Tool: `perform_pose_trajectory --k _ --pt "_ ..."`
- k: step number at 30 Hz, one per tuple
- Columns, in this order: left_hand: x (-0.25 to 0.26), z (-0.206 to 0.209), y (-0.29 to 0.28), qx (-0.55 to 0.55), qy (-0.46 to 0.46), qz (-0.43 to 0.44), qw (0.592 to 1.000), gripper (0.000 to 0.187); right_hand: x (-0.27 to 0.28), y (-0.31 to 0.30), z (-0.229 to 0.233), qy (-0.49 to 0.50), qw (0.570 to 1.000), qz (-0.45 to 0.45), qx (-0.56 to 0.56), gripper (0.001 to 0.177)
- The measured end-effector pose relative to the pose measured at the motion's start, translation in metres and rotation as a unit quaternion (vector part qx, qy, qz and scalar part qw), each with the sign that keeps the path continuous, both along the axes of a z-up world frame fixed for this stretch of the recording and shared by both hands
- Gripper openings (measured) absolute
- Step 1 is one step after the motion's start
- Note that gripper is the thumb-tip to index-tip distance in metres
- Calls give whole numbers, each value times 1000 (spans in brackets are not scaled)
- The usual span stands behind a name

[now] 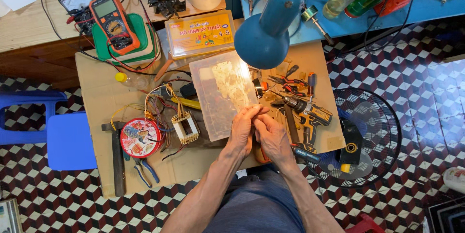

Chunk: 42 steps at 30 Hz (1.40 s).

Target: The person handles a small transformer, stripping and twisting copper wire ends, then reattaching the wires to the transformer terminals. The person works at a cluttered workbench with various tools and components visible.

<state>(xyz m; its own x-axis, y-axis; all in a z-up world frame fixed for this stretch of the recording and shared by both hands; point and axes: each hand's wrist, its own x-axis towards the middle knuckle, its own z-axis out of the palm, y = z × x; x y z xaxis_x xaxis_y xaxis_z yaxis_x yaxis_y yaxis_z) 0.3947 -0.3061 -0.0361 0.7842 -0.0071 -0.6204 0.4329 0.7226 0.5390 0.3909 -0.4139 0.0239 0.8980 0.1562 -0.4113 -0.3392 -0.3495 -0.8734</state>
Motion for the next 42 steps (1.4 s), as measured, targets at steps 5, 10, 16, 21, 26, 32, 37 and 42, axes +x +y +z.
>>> perform_pose_trajectory --k 5,10,16,21,26,32,37,42 --pt "2 -6 -5 -36 -10 22 999 24 -5 1 15 -95 992 11 -82 22" --pt "7 -14 -10 -88 11 30 996 25 -9 0 19 -99 991 -7 -95 23" --pt "37 -20 2 -46 23 21 998 32 -26 3 22 -107 992 0 -64 22" --pt "69 -22 17 -10 21 21 1000 35 -35 0 32 -29 994 1 -103 23" --pt "91 -31 33 -35 -17 26 999 35 -40 -8 41 -64 993 30 -92 24" --pt "97 -43 35 -46 -3 60 997 29 -46 -11 44 -36 994 37 -92 23" --pt "99 -56 39 -52 -5 67 996 27 -45 -9 44 0 994 41 -100 23" --pt "109 -80 37 -71 1 86 994 23 -44 -8 42 -34 994 52 -86 23"
